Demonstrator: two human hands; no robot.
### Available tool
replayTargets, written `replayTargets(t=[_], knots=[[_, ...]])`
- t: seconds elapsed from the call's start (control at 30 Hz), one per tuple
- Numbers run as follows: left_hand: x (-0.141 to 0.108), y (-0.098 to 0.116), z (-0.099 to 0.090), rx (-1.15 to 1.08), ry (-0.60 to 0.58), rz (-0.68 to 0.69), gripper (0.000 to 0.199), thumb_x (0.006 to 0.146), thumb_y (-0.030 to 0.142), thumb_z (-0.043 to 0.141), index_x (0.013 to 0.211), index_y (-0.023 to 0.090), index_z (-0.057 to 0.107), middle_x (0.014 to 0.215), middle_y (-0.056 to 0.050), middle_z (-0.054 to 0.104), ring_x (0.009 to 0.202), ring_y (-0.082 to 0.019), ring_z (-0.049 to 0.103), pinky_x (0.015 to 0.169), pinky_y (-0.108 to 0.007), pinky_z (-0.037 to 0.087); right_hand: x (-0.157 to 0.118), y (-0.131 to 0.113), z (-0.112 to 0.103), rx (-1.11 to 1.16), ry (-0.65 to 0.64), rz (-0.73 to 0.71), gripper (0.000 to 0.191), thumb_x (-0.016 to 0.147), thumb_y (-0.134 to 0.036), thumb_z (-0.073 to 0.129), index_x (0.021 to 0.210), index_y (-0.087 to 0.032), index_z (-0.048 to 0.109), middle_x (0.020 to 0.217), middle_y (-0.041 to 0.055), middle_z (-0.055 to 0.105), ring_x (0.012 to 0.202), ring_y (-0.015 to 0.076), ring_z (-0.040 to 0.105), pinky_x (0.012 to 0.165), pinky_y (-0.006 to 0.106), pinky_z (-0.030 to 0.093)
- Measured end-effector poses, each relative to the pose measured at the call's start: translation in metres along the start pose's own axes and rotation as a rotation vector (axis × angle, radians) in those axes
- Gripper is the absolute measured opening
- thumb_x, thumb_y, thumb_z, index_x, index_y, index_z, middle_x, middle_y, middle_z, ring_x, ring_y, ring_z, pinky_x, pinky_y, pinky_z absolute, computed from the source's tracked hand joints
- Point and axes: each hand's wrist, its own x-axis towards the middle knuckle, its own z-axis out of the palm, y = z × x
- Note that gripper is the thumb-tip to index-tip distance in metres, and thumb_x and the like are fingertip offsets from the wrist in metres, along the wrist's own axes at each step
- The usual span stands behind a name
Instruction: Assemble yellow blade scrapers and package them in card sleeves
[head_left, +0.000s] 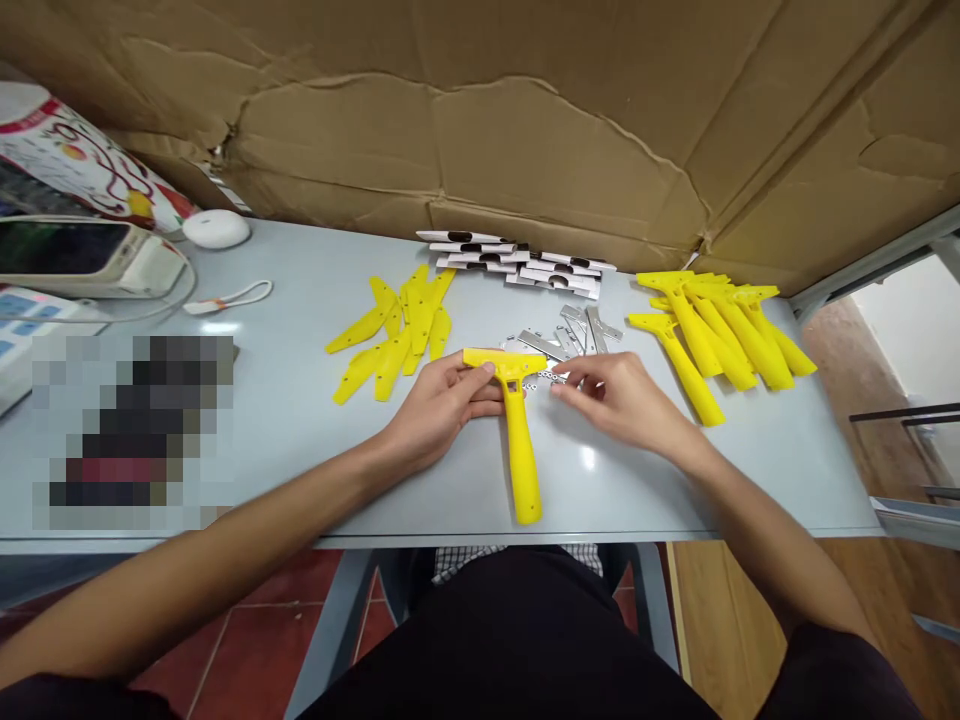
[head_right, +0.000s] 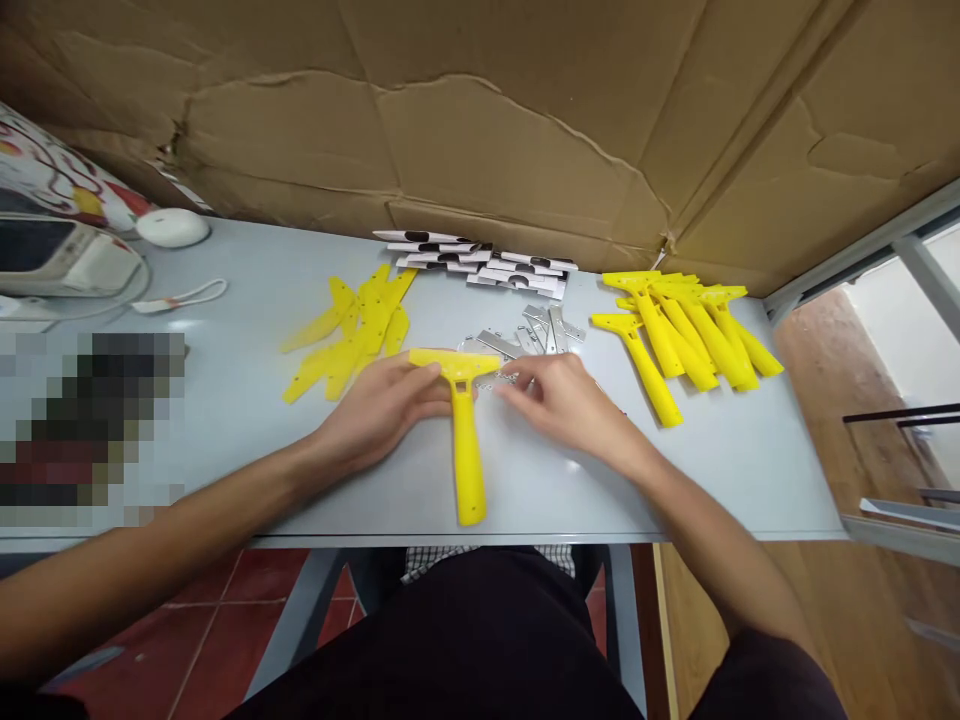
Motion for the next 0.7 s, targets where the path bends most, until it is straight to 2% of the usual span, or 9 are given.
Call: replayTargets(t=[0.03,0.1,0.2,0.37,0.5,0.7], knots=[[0.0,0.0,0.0,0.012,-0.001,-0.014,0.03,0.093,0.033,0.073,0.114,0.012,0.072,0.108,-0.017,0.08,0.095,-0.027,0.079,0.088,-0.043,0.064,0.006,0.005,-0.006,-0.1,0.068,0.013,0.029,0.097,-0.036,0.063,0.116,-0.019,0.077,0.092,0.005,0.078,0.071,0.0163,0.065,0.074,0.035,0.048],[0.001,0.0,-0.001,0.029,-0.004,-0.035,0.028,0.093,0.035,0.074,0.109,0.012,0.073,0.107,-0.017,0.08,0.095,-0.027,0.078,0.087,-0.042,0.064,0.016,0.014,-0.012,-0.263,0.122,0.028,0.026,0.095,-0.032,0.064,0.113,-0.018,0.078,0.094,0.007,0.076,0.076,0.0186,0.065,0.075,0.036,0.046],[0.001,-0.001,-0.002,0.038,-0.014,-0.053,0.025,0.092,0.036,0.076,0.101,0.013,0.075,0.106,-0.016,0.08,0.096,-0.027,0.078,0.086,-0.041,0.065,0.025,0.023,-0.011,-0.382,0.082,0.027,0.02,0.094,-0.029,0.063,0.103,-0.02,0.079,0.094,0.0081,0.074,0.082,0.0213,0.065,0.074,0.036,0.045],[-0.002,-0.001,-0.003,0.017,-0.022,-0.067,0.026,0.091,0.04,0.077,0.092,0.014,0.076,0.102,-0.015,0.081,0.093,-0.025,0.078,0.087,-0.039,0.064,0.024,0.023,-0.004,-0.467,0.069,0.038,0.022,0.097,-0.023,0.058,0.097,-0.021,0.079,0.096,0.0075,0.072,0.083,0.0206,0.066,0.073,0.035,0.044],[-0.002,-0.001,-0.003,0.014,-0.004,-0.059,0.029,0.092,0.043,0.076,0.092,0.014,0.077,0.1,-0.015,0.081,0.094,-0.025,0.077,0.088,-0.039,0.064,0.023,0.025,-0.004,-0.523,0.067,0.04,0.022,0.097,-0.024,0.058,0.098,-0.021,0.08,0.099,0.0076,0.073,0.086,0.0221,0.067,0.073,0.035,0.043],[0.0,-0.001,-0.004,0.01,-0.023,-0.061,0.028,0.092,0.042,0.076,0.091,0.014,0.077,0.103,-0.017,0.08,0.096,-0.028,0.077,0.09,-0.043,0.062,0.024,0.03,-0.002,-0.463,0.058,0.035,0.022,0.097,-0.026,0.056,0.097,-0.018,0.077,0.101,0.0108,0.072,0.09,0.0257,0.065,0.075,0.039,0.044]])
